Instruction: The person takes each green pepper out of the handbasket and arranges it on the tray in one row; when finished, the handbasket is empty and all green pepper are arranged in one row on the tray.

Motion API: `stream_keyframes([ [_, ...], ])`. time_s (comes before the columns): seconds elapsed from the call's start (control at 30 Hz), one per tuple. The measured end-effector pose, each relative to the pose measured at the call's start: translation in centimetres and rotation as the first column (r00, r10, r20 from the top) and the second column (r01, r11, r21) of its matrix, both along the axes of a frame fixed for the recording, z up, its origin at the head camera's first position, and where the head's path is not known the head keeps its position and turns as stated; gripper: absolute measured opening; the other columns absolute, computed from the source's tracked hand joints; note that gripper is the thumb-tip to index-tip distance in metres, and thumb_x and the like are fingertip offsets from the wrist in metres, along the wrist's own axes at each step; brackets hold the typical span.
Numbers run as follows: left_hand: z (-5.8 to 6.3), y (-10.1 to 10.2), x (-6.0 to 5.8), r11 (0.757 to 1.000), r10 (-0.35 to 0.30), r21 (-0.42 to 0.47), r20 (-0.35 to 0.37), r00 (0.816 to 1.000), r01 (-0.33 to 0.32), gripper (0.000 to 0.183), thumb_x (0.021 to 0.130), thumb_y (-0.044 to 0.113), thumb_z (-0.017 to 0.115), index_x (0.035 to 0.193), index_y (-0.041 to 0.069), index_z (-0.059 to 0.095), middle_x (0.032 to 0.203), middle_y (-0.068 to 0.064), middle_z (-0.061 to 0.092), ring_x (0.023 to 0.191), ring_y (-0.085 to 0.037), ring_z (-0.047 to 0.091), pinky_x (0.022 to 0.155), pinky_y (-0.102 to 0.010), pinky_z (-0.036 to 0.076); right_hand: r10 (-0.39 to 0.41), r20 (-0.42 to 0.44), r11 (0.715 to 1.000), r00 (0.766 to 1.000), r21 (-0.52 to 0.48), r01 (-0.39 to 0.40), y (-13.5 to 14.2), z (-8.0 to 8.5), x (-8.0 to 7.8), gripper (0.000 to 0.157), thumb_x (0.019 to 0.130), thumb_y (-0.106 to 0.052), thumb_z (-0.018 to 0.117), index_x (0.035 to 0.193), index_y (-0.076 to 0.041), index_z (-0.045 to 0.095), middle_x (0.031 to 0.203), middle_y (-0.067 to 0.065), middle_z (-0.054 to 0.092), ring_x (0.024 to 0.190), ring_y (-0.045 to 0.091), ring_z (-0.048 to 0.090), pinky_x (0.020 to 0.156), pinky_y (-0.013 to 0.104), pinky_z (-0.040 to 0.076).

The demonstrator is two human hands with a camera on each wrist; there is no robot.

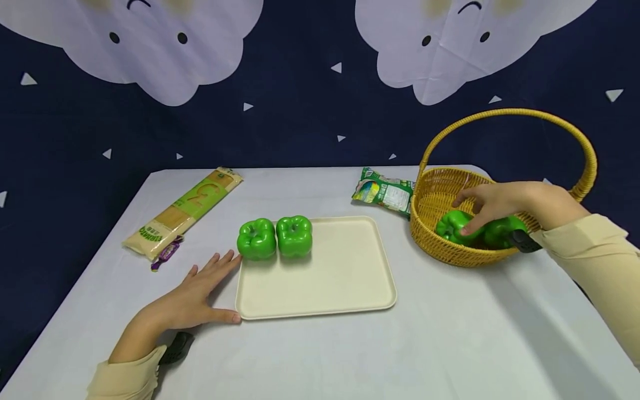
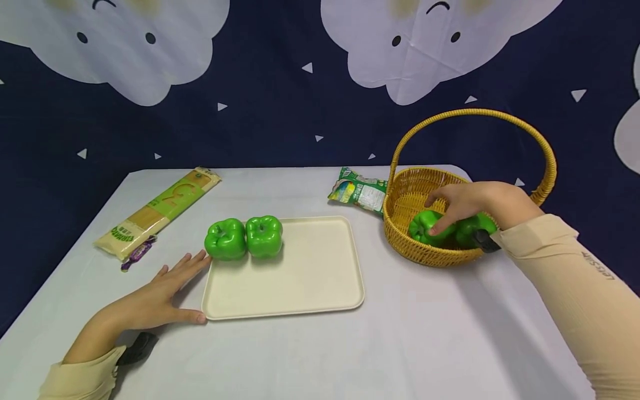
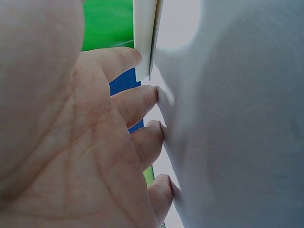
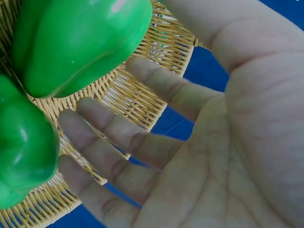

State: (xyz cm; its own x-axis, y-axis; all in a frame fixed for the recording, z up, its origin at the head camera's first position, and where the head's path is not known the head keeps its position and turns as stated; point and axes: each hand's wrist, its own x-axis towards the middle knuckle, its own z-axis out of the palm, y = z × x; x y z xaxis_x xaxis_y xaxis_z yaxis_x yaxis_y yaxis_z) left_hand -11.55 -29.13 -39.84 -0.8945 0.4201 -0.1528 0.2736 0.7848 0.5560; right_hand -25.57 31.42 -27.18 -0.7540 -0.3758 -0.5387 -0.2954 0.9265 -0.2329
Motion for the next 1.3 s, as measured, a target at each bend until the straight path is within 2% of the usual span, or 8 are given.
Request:
stream_keyframes([
  [0.1, 0.0, -0.2, 0.0, 1.0, 0.0, 0.008, 0.003, 1.0, 0.0, 0.122, 0.077, 0.059, 0.091, 0.172, 0.017, 0.027, 0.179, -0.024, 0.016, 0.163, -0.059, 0.006, 0.119, -0.088, 0.002, -0.002, 0.001, 1.0, 1.0, -0.023, 0.002, -0.2, 0.1, -0.2, 0.085, 0.092, -0.031, 0.087, 0.156, 0.003, 0.044, 0.148, 0.04, 0.052, 0.137, 0.061, 0.051, 0.104, 0.066, 0.055],
  [0.2, 0.0, -0.3, 0.0, 1.0, -0.006, 0.018, 0.002, 1.0, 0.006, 0.122, 0.077, 0.056, 0.092, 0.172, 0.016, 0.026, 0.179, -0.025, 0.016, 0.163, -0.06, 0.006, 0.119, -0.088, 0.002, -0.014, 0.017, 0.999, 1.0, -0.04, 0.015, -0.3, 0.1, -0.3, 0.088, 0.088, -0.02, 0.089, 0.16, -0.001, 0.042, 0.153, 0.042, 0.045, 0.14, 0.062, 0.046, 0.105, 0.065, 0.055],
  [0.43, -0.1, -0.3, -0.2, 1.0, -0.019, 0.024, 0.003, 1.0, 0.019, 0.121, 0.078, 0.055, 0.092, 0.172, 0.017, 0.026, 0.179, -0.025, 0.016, 0.163, -0.06, 0.005, 0.119, -0.088, 0.002, -0.034, 0.092, 0.998, 0.995, -0.058, 0.04, -0.3, -0.5, -0.1, 0.09, 0.08, -0.003, 0.087, 0.16, -0.006, 0.045, 0.154, 0.04, 0.046, 0.135, 0.055, 0.051, 0.098, 0.051, 0.059],
  [0.57, -0.1, -0.2, -0.2, 1.0, -0.01, 0.019, 0.018, 1.0, 0.01, 0.121, 0.078, 0.056, 0.092, 0.172, 0.018, 0.026, 0.179, -0.024, 0.015, 0.163, -0.059, 0.004, 0.12, -0.087, 0.001, -0.028, 0.097, 0.998, 0.995, -0.058, 0.034, -0.5, -0.8, -0.2, 0.09, 0.078, 0.001, 0.085, 0.159, -0.009, 0.048, 0.153, 0.036, 0.048, 0.131, 0.047, 0.054, 0.095, 0.044, 0.058],
  [0.77, 0.0, -0.3, -0.2, 1.0, -0.007, 0.019, 0.019, 1.0, 0.006, 0.121, 0.078, 0.056, 0.092, 0.172, 0.018, 0.026, 0.179, -0.024, 0.014, 0.163, -0.059, 0.004, 0.12, -0.087, 0.0, 0.006, 0.06, 0.999, 0.998, -0.041, -0.004, -0.7, -1.1, -0.7, 0.084, 0.08, -0.004, 0.086, 0.157, -0.006, 0.05, 0.149, 0.037, 0.052, 0.123, 0.039, 0.059, 0.095, 0.047, 0.058],
  [1.0, 0.1, -0.2, -0.2, 1.0, -0.006, 0.018, 0.021, 1.0, 0.005, 0.121, 0.078, 0.058, 0.091, 0.172, 0.016, 0.027, 0.179, -0.025, 0.014, 0.163, -0.059, 0.003, 0.12, -0.087, 0.0, 0.004, 0.04, 0.998, 0.999, -0.055, -0.002, -1.3, -1.2, -0.7, 0.085, 0.083, -0.009, 0.087, 0.158, -0.004, 0.048, 0.149, 0.041, 0.051, 0.127, 0.042, 0.06, 0.091, 0.042, 0.058],
  [1.17, 0.1, -0.2, -0.2, 1.0, -0.003, 0.008, 0.014, 1.0, 0.003, 0.122, 0.078, 0.059, 0.091, 0.172, 0.016, 0.027, 0.179, -0.025, 0.015, 0.163, -0.059, 0.005, 0.12, -0.087, 0.0, 0.005, 0.009, 0.998, 1.0, -0.064, -0.004, -1.8, -1.3, -0.7, 0.085, 0.085, -0.015, 0.087, 0.159, -0.006, 0.048, 0.15, 0.037, 0.053, 0.135, 0.052, 0.055, 0.097, 0.052, 0.059],
  [1.3, 0.0, -0.2, -0.1, 1.0, -0.005, 0.001, 0.004, 1.0, 0.005, 0.122, 0.077, 0.06, 0.091, 0.172, 0.016, 0.028, 0.179, -0.025, 0.016, 0.163, -0.059, 0.006, 0.119, -0.088, 0.001, 0.007, -0.007, 0.997, 1.0, -0.082, -0.008, -2.0, -1.5, -0.8, 0.085, 0.086, -0.022, 0.088, 0.159, -0.007, 0.047, 0.149, 0.031, 0.056, 0.135, 0.051, 0.055, 0.1, 0.058, 0.057],
])
